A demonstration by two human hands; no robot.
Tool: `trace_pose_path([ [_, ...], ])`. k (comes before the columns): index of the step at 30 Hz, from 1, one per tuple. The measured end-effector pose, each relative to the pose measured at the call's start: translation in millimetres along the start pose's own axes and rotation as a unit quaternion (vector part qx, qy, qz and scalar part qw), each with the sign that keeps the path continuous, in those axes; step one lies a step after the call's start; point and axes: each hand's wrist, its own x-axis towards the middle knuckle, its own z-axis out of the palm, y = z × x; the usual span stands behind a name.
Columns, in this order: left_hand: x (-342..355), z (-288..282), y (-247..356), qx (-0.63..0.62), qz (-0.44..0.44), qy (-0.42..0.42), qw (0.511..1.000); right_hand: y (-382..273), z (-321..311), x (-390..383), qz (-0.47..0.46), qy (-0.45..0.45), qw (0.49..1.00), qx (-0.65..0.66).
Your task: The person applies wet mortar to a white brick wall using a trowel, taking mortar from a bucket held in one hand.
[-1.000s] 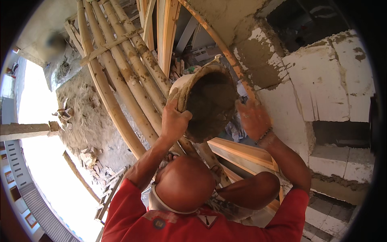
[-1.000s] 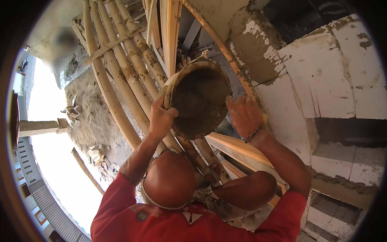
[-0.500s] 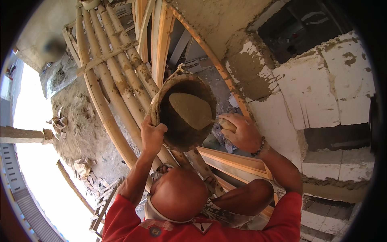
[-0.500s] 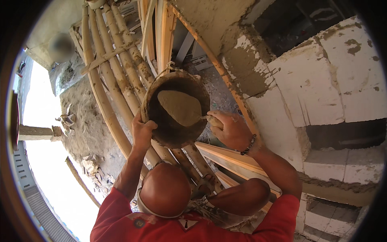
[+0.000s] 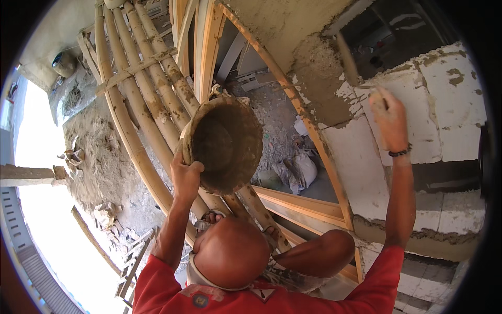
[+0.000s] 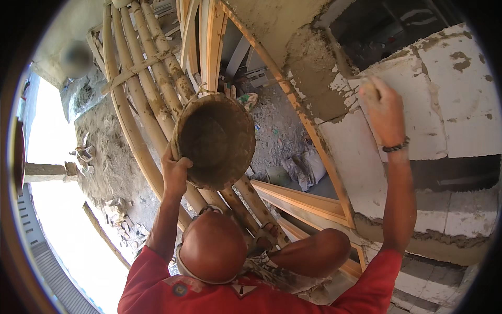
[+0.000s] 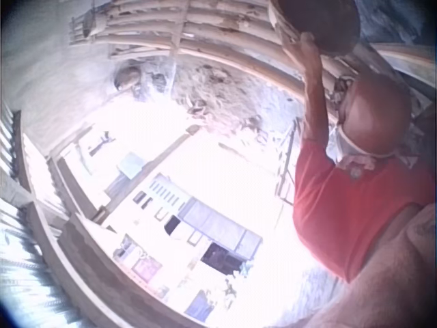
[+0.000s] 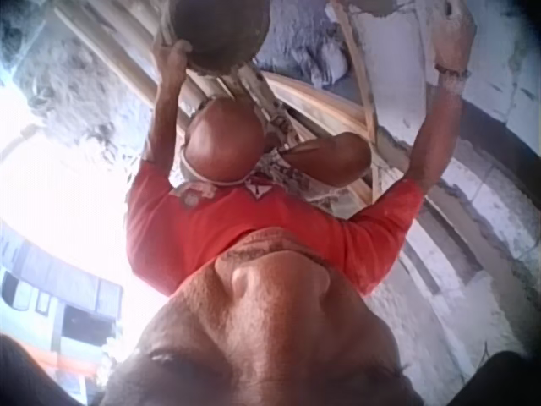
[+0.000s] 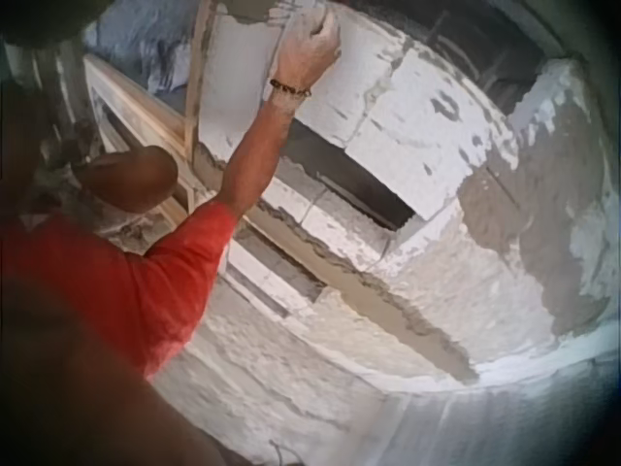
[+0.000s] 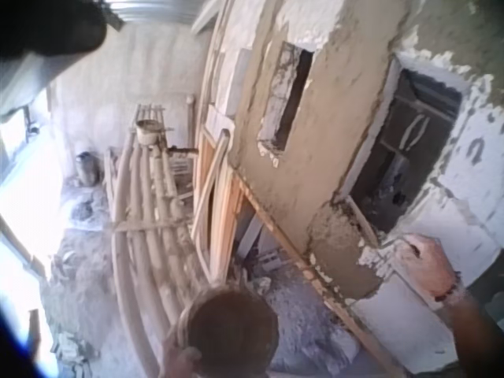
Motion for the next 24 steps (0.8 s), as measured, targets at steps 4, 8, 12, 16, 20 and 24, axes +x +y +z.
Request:
trace_pose_path([
  [4,-6.7,-3.3,-5.0,0.017,-0.045,0.007,0.999,-35.6,-15.3,-6.8,0.091,-0.015,0.993,0.075],
  [8,-10.6,14.6,-5.4,0.003,-0.060,-0.013,0.998,-35.3,29.3,-50.6,-0.060,-0.223,0.970,0.073],
  [12,-7.2,26.8,-11.2,0.056,-0.043,-0.040,0.997,-42.0,105.1,-93.5,-0.189,-0.238,0.946,-0.107],
  [16,-4.9,47.5,2.4,0.080,-0.008,-0.074,0.994,-41.4,173.1,-105.0,-0.259,-0.222,0.906,-0.252],
  [20,-8.4,56.4,3.2,0.083,0.056,-0.080,0.992,-38.1,196.8,-120.1,-0.178,-0.353,0.909,-0.132],
  [24,-8.8,62.2,7.0,0.069,0.049,-0.095,0.992,-21.4,211.5,-140.8,-0.142,-0.329,0.931,0.063],
])
